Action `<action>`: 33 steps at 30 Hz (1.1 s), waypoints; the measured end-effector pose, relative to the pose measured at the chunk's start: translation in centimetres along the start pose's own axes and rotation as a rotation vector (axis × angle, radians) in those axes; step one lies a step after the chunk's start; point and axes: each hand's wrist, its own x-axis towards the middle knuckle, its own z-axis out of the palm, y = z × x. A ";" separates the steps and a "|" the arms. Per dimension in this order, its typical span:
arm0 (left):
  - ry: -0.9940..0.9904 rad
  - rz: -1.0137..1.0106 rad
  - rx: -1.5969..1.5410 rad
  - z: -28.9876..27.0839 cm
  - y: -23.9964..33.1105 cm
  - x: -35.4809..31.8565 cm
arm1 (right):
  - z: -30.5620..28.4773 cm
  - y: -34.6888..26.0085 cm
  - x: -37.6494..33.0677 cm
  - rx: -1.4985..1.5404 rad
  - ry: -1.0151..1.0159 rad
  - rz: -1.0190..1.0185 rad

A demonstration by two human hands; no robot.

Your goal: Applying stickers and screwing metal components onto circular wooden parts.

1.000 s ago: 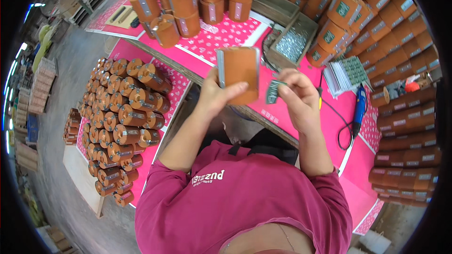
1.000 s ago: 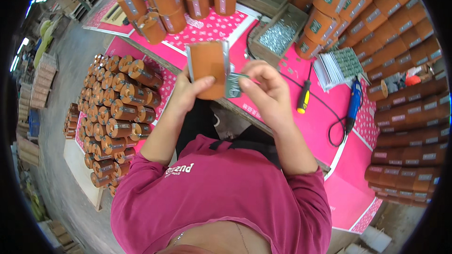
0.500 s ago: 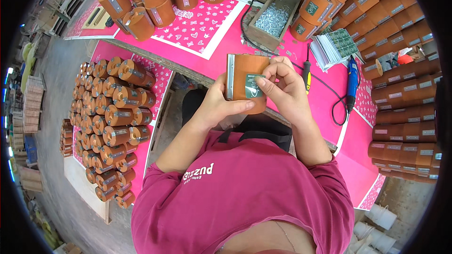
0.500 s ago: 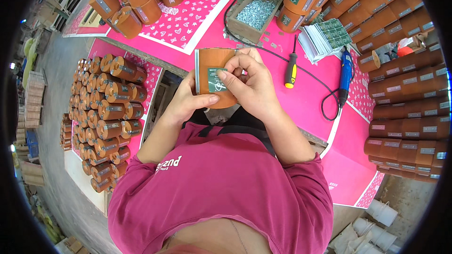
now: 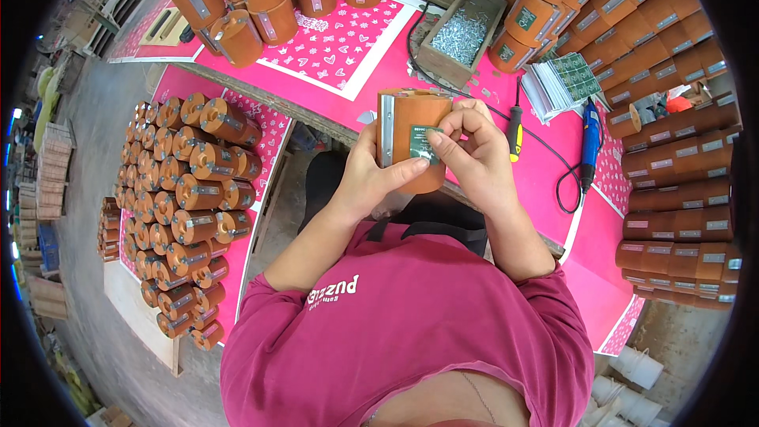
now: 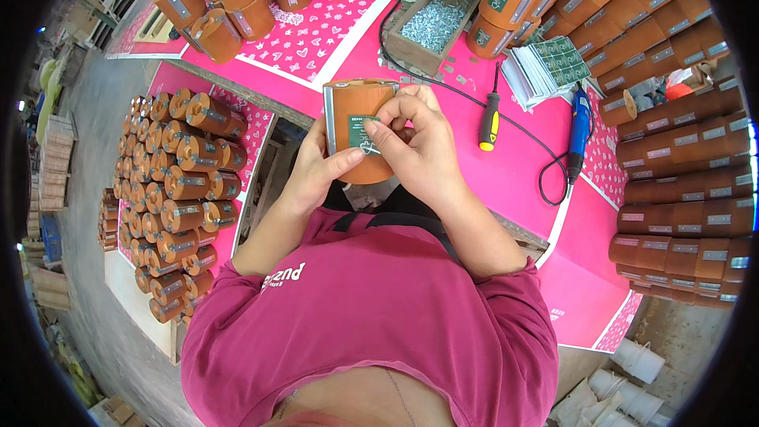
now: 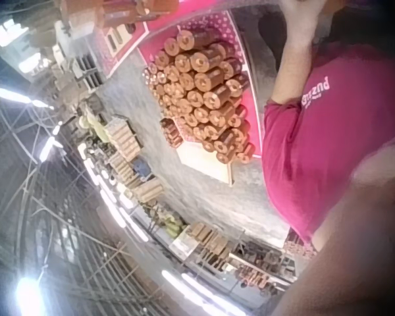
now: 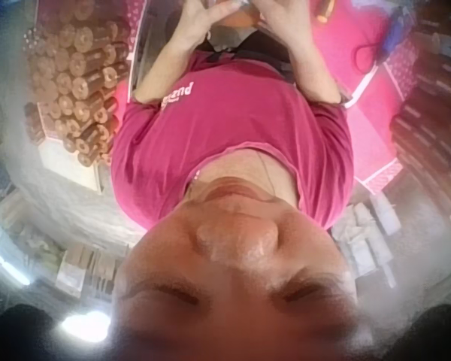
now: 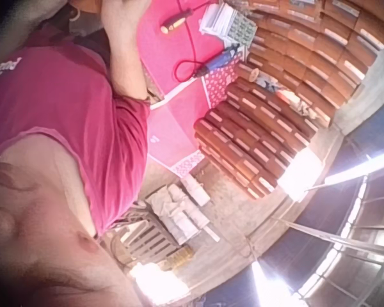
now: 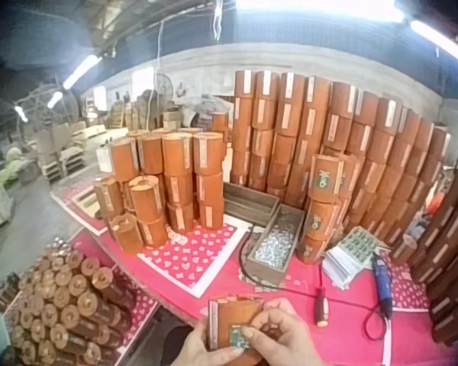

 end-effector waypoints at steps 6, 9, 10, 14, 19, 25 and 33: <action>0.024 0.006 0.023 -0.2 -0.5 0.0 | -0.1 0.0 0.1 -0.014 -0.006 0.030; 0.014 0.008 0.013 0.1 -0.2 0.1 | 0.0 0.1 0.0 0.000 0.013 0.028; 0.013 0.008 0.012 0.1 -0.3 0.1 | 0.1 0.2 -0.1 -0.015 0.021 0.016; 0.048 0.001 0.039 0.0 -0.9 0.2 | 0.2 0.2 -0.1 -0.049 0.039 -0.008; 0.052 -0.009 0.061 -0.2 -1.0 0.4 | 0.4 0.4 0.1 -0.084 0.105 -0.061; 0.007 0.009 -0.067 0.0 -0.3 0.4 | -0.3 0.6 1.7 -0.133 0.352 -0.215; -0.121 0.051 -0.068 0.1 0.4 0.0 | -1.1 0.2 1.8 -0.227 -0.128 -0.178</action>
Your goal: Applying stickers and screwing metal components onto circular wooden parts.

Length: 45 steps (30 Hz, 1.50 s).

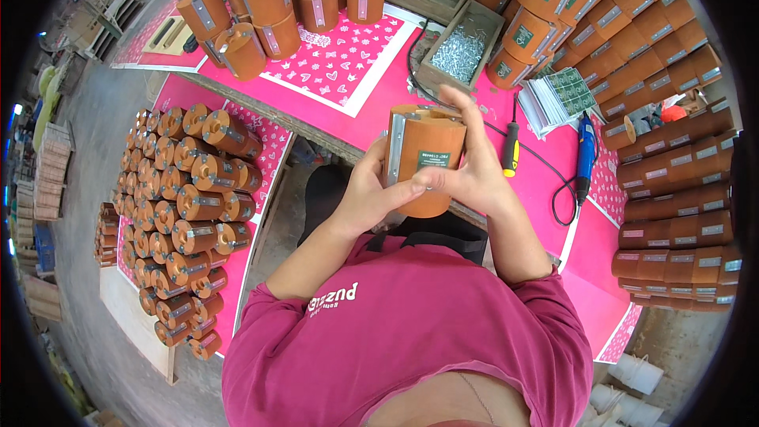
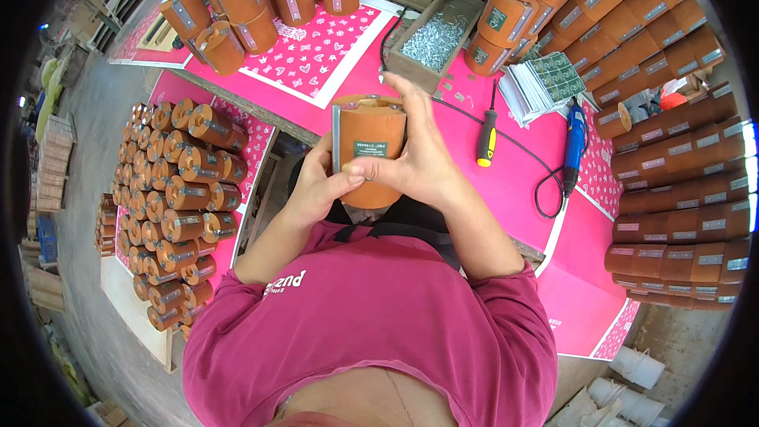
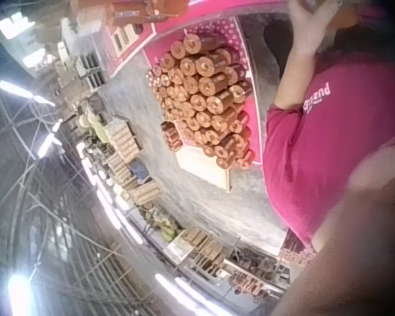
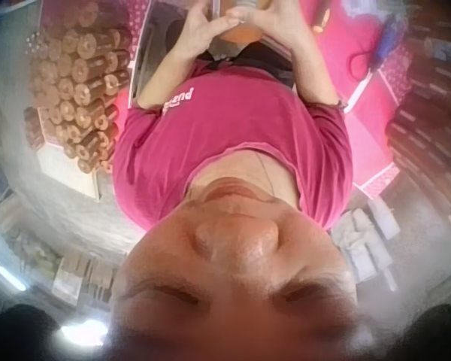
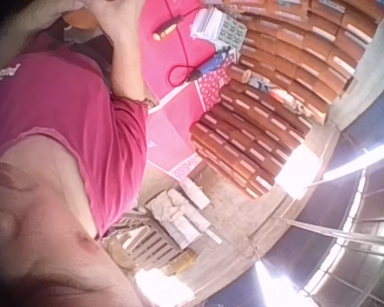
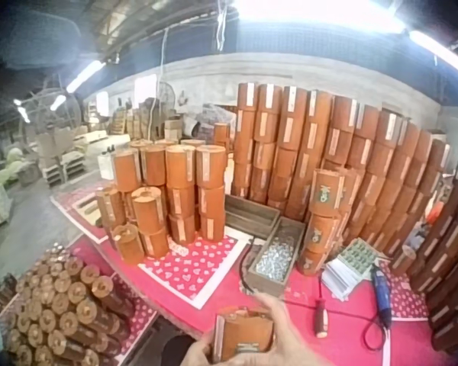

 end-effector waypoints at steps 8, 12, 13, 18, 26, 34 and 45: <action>0.028 -0.078 -0.085 -2.4 -0.5 -0.5 | -0.1 -0.2 1.0 0.055 -0.267 0.017; 0.104 0.017 -0.004 -3.3 -0.5 -0.1 | 1.0 -0.3 2.5 0.067 -0.225 0.016; 0.114 0.023 -0.005 -3.9 -0.8 -0.1 | 1.3 -0.4 3.4 0.260 -0.212 0.141; 0.469 0.083 0.243 -6.4 0.0 0.4 | 2.8 0.7 8.0 0.317 -0.191 0.202; 0.664 0.435 0.211 -10.9 0.4 -1.7 | 4.9 8.8 19.6 -0.190 0.399 0.051; 0.561 0.526 0.211 -10.5 1.8 -2.4 | 5.3 15.5 21.2 -0.429 0.390 -0.018; 0.418 0.438 0.298 -9.1 1.5 -2.6 | 8.0 2.6 9.7 0.702 -0.328 0.445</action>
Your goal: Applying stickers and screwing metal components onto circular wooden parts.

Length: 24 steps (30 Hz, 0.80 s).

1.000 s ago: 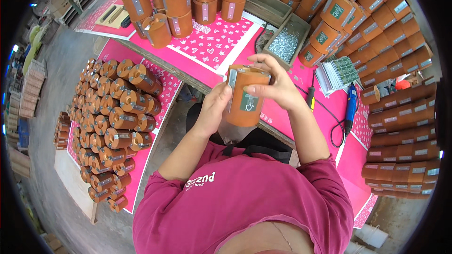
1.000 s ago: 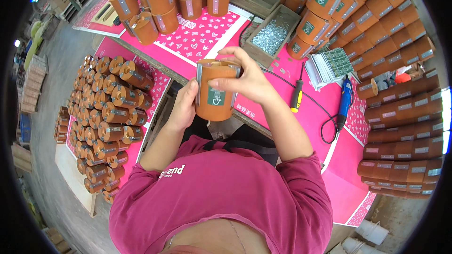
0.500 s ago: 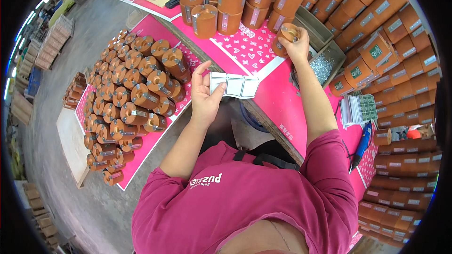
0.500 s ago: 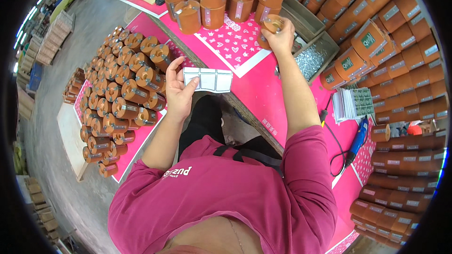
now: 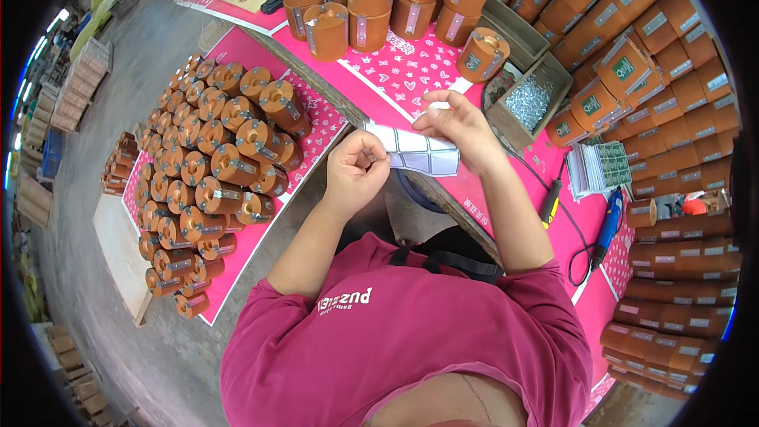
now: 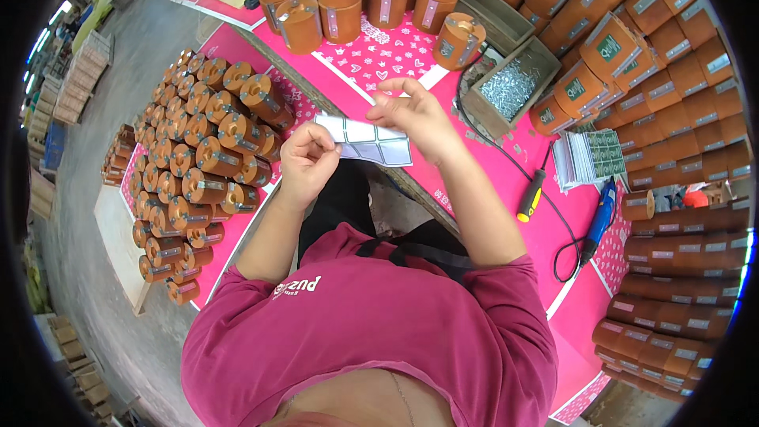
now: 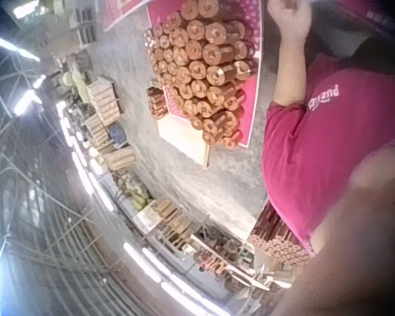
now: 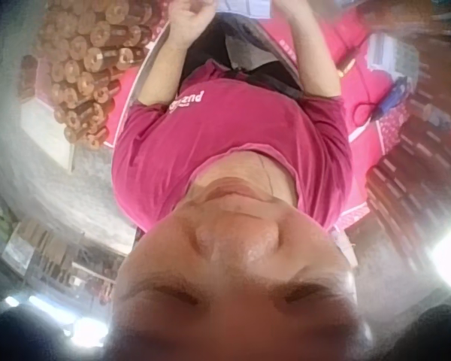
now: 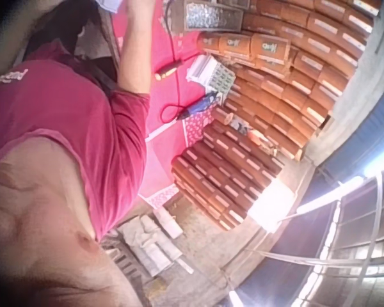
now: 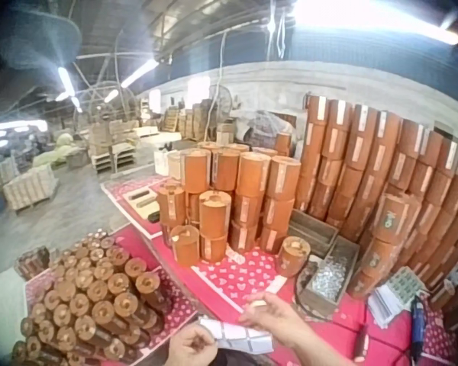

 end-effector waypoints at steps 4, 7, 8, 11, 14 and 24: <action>-0.105 -0.120 0.085 0.5 0.2 0.1 | 0.2 1.1 -1.8 -0.016 0.063 -0.210; -0.081 -0.050 0.067 1.0 -0.3 0.0 | -0.1 1.6 -2.8 -0.398 0.220 -0.309; -0.033 0.022 0.131 1.0 -0.5 0.0 | 0.1 1.5 -3.2 -0.282 0.305 -0.086; -0.097 0.049 0.233 1.3 -0.4 -0.5 | -0.2 2.7 -4.5 0.024 0.357 0.236; -0.216 0.046 0.260 1.8 -0.2 -0.3 | 0.2 3.1 -4.9 0.338 0.182 -0.106; -0.072 -0.241 -0.050 3.3 0.8 0.8 | 0.6 2.6 -6.1 -0.208 0.102 -0.415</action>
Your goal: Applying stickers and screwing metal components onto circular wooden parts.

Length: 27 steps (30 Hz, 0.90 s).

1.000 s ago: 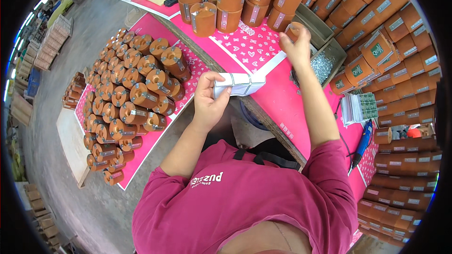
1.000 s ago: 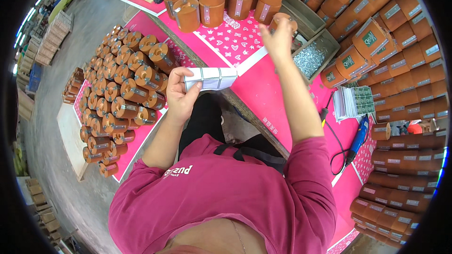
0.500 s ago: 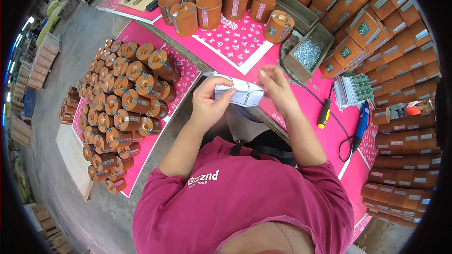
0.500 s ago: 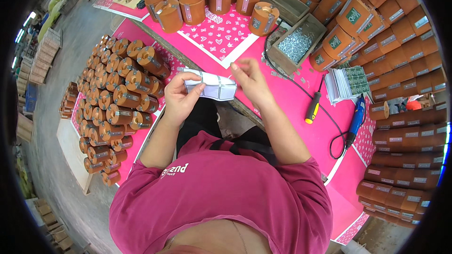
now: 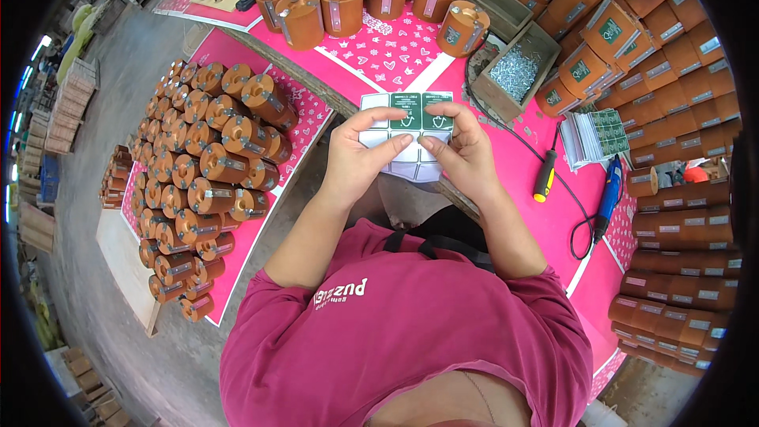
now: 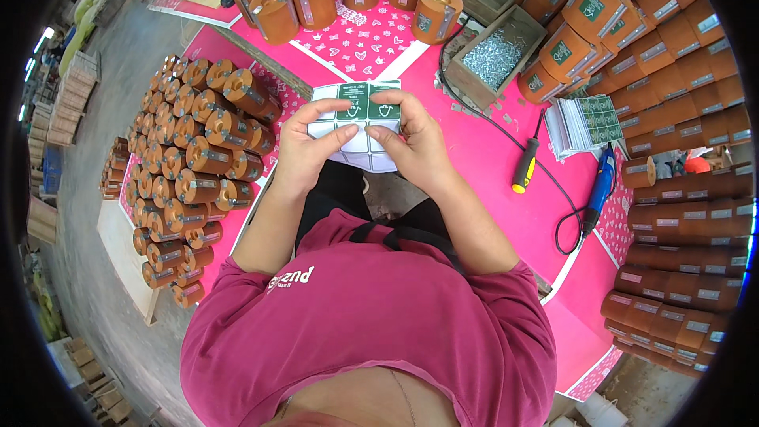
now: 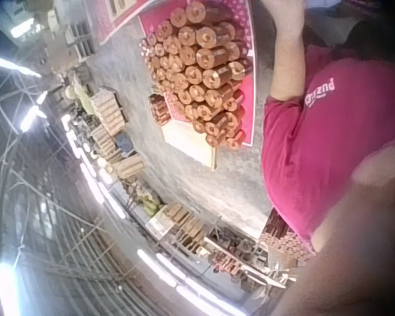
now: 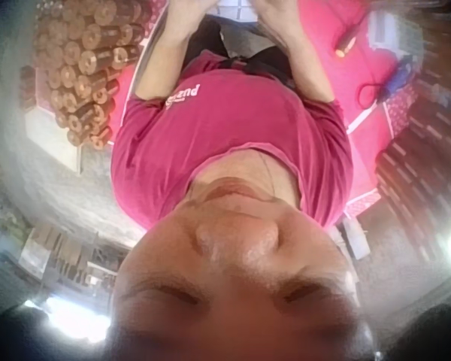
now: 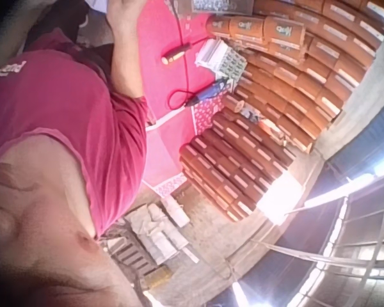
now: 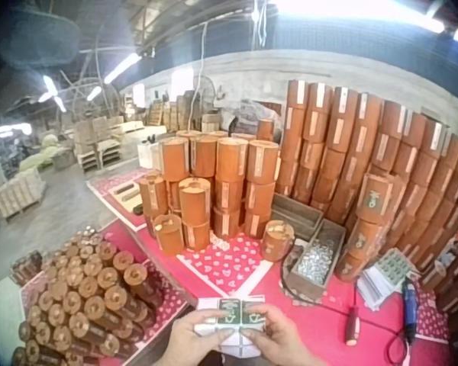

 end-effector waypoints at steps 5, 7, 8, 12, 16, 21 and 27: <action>0.043 0.047 0.059 0.0 -0.2 -0.5 | -0.5 0.3 -0.1 0.107 0.065 -0.022; 0.048 0.082 0.121 0.3 0.0 -0.5 | -0.7 -0.1 -0.3 0.124 0.082 0.057; 0.056 0.132 0.097 0.7 0.1 -0.5 | -0.8 0.0 -0.3 0.123 0.082 0.057; 0.072 0.238 0.029 1.0 0.0 -0.4 | -0.8 0.4 -0.3 0.047 0.172 0.077; 0.078 0.261 0.124 0.9 0.2 -0.6 | 0.6 -1.5 -0.1 -0.975 0.403 -0.496; 0.072 0.315 0.292 0.8 -0.4 -0.9 | 1.5 -1.6 0.1 -1.014 0.142 -0.660; 0.116 0.565 0.628 0.6 -0.1 -0.9 | 1.4 -1.3 0.3 -1.031 0.093 -0.617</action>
